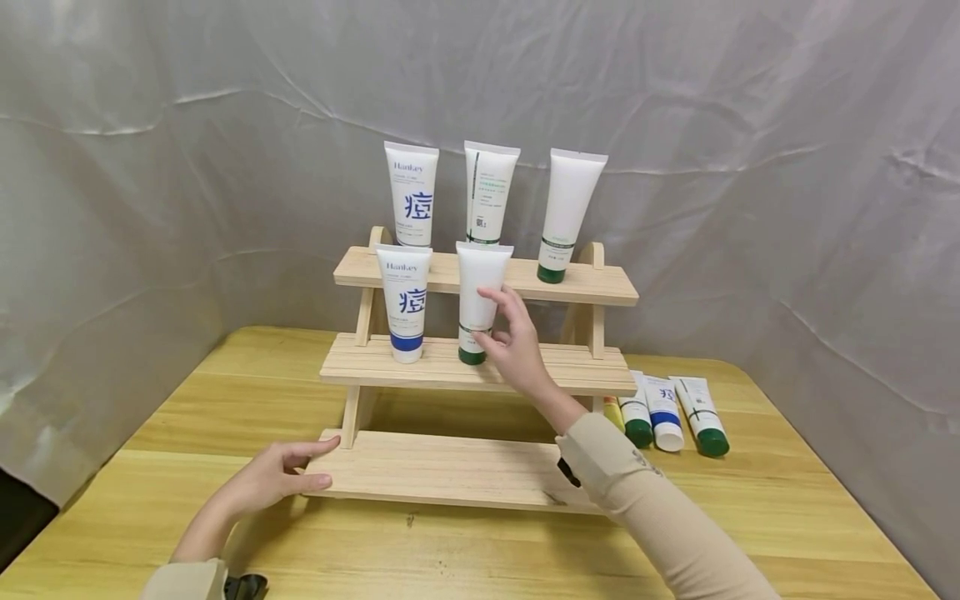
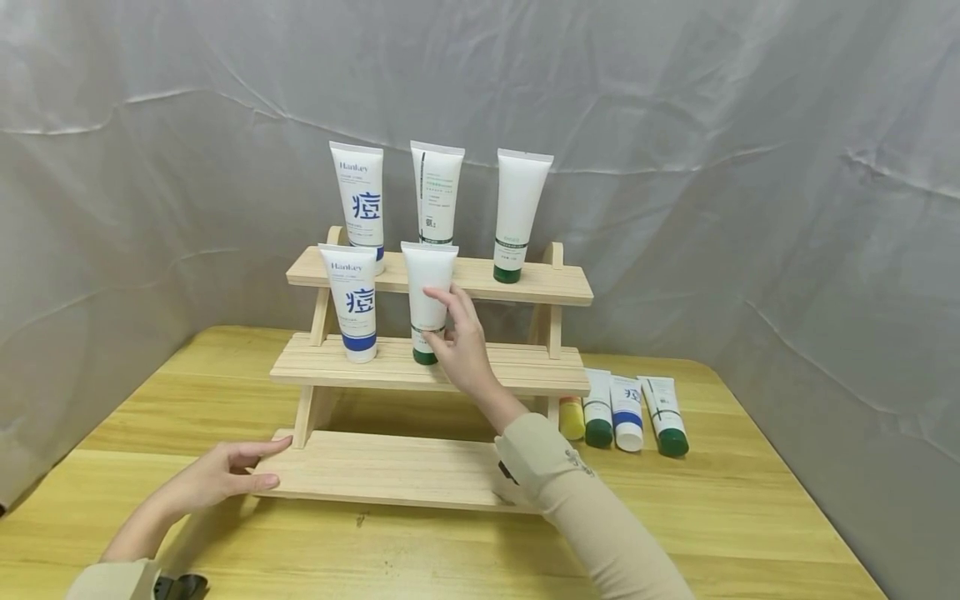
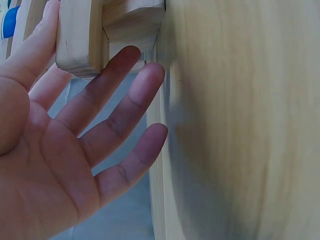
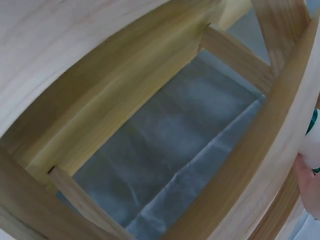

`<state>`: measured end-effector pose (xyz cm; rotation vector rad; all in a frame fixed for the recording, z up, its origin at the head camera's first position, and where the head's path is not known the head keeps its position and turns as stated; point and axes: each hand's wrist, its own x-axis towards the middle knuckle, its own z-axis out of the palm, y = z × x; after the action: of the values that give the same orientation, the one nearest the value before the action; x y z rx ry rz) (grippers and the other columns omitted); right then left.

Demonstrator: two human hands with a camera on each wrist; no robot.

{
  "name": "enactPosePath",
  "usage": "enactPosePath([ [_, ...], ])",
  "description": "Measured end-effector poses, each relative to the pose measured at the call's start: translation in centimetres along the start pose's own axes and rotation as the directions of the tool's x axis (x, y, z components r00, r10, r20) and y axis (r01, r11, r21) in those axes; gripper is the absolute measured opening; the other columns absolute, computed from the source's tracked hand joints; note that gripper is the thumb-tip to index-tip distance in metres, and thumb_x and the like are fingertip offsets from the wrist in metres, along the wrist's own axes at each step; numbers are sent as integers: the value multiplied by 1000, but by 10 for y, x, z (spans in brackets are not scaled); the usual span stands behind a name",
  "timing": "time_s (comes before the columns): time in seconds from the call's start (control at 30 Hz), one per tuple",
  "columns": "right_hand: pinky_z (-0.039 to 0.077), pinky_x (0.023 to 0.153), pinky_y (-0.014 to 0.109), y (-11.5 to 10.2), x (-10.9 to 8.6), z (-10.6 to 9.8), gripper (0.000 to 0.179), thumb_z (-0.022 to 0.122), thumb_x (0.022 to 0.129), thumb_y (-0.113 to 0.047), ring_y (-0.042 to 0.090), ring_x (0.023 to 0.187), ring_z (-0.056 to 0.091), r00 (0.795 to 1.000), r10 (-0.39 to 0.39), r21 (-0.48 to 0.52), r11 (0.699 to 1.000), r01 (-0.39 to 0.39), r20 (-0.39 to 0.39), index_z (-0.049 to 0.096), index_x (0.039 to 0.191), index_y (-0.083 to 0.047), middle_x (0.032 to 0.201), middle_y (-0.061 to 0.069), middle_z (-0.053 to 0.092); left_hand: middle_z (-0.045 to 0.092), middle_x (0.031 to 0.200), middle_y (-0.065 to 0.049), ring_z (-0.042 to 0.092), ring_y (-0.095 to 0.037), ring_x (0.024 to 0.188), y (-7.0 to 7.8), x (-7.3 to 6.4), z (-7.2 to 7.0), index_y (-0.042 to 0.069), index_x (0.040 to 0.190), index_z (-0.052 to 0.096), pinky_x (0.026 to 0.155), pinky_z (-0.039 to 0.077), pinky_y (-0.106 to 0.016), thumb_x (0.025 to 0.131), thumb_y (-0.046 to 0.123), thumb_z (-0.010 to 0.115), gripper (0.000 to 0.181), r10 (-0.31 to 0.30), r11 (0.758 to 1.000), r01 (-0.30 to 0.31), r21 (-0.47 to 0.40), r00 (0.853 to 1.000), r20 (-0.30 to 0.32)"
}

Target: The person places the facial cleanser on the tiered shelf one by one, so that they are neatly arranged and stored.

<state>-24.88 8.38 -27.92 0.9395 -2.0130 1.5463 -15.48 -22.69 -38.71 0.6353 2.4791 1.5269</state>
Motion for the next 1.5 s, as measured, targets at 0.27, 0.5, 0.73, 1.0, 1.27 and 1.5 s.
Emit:
enactPosePath([
  [0.27, 42, 78, 53, -15, -9, -5, 50, 62, 76, 14, 41, 110, 39, 999, -10, 23, 1000, 11, -49, 42, 122, 11, 131, 28, 30, 38, 122, -39, 56, -9, 90, 0, 0, 0, -12, 127, 39, 73, 45, -23, 84, 16, 63, 57, -3, 1000, 3, 8, 1000, 7],
  [0.5, 41, 76, 51, -22, -14, -7, 45, 60, 78, 12, 44, 101, 43, 995, 29, 47, 999, -24, -92, 40, 119, 15, 118, 30, 41, 37, 123, -38, 55, -9, 92, 1, -1, 0, -12, 127, 40, 74, 44, -22, 84, 16, 63, 56, -2, 1000, 2, 24, 1000, 1],
  [0.73, 42, 70, 26, -24, -25, -11, 30, 54, 83, 12, 38, 92, 50, 986, 134, 114, 986, -122, -99, 43, 111, 15, 106, 29, 50, 41, 120, -39, 56, -7, 89, 1, -2, 1, -13, 127, 39, 73, 44, -22, 84, 15, 62, 56, 2, 1000, -2, -1, 1000, 5],
  [1.0, 46, 63, 24, -21, -36, -20, 21, 52, 84, 12, 10, 81, 52, 982, 160, 112, 983, -149, -101, 48, 104, 14, 95, 27, 54, 41, 121, -38, 55, -7, 90, 1, -2, 0, -12, 127, 39, 73, 44, -21, 84, 15, 63, 56, 2, 1000, -2, 12, 1000, -4],
  [1.27, 50, 54, 33, 0, -51, -33, 14, 59, 84, 3, 13, 69, 57, 982, 156, 87, 985, -148, -104, 55, 94, 12, 82, 17, 59, 45, 117, -37, 56, -7, 87, 0, -2, 1, -13, 127, 39, 72, 44, -22, 84, 14, 63, 56, 6, 1000, -6, 11, 1000, -12],
  [1.5, 50, 54, 28, 0, -71, -51, 13, 60, 82, 6, 10, 69, 57, 975, 210, 97, 974, -203, -72, 56, 91, 13, 81, 16, 58, 38, 123, -39, 54, -10, 91, 1, 0, 1, -11, 127, 40, 73, 44, -22, 84, 15, 63, 56, -6, 1000, 6, 16, 1000, -7],
])
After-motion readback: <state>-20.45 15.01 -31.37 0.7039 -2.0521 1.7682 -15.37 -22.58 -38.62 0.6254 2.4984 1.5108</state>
